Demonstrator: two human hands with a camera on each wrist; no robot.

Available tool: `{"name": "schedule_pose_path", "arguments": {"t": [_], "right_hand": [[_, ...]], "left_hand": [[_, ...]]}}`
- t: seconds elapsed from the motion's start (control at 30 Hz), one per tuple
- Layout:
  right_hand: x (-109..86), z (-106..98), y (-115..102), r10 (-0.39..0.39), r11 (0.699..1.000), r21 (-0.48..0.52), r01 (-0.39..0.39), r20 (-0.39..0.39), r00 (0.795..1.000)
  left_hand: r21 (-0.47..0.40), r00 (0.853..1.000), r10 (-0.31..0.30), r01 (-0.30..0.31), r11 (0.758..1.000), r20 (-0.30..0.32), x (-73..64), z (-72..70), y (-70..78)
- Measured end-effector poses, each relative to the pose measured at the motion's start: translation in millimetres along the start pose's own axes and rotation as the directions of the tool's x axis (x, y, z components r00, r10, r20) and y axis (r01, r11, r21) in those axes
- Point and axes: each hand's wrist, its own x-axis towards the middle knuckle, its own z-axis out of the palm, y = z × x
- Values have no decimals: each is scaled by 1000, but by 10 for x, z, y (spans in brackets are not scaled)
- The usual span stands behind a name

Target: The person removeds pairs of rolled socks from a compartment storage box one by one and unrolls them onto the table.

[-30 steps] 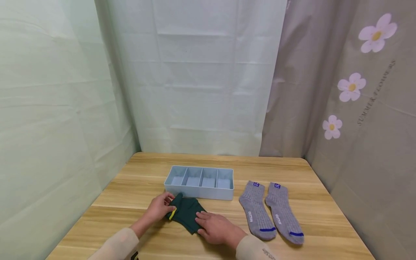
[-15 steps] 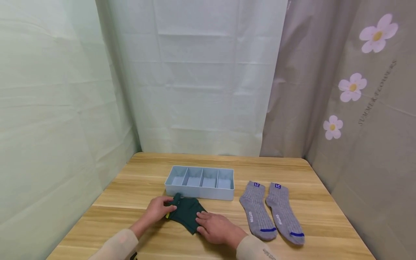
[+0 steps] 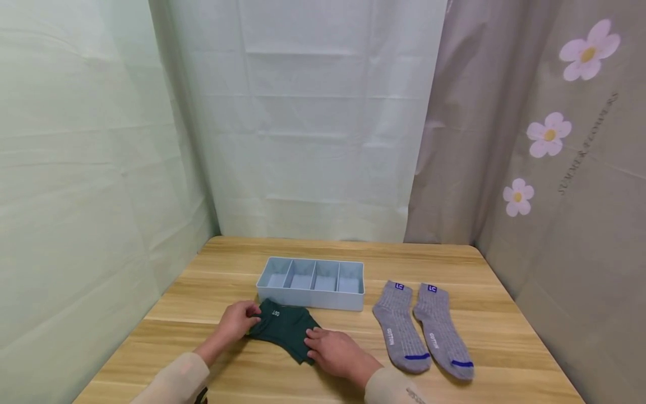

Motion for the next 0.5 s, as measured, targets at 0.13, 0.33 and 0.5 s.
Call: {"name": "schedule_pose_path", "arguments": {"t": [0.13,0.33,0.5], "right_hand": [[-1,-13,-5,16,1000,17,-16,14,1000],[0,-35,-5,31,999,36,-32,36,999],[4,-55,-20,32,998,46,-34,37,999]], "left_hand": [[26,996,-48,46,999,76,26,-11,58],[83,983,-122,112,990,136,62,-59,72],[65,987,-103,96,993,121,67,-121,34]]}}
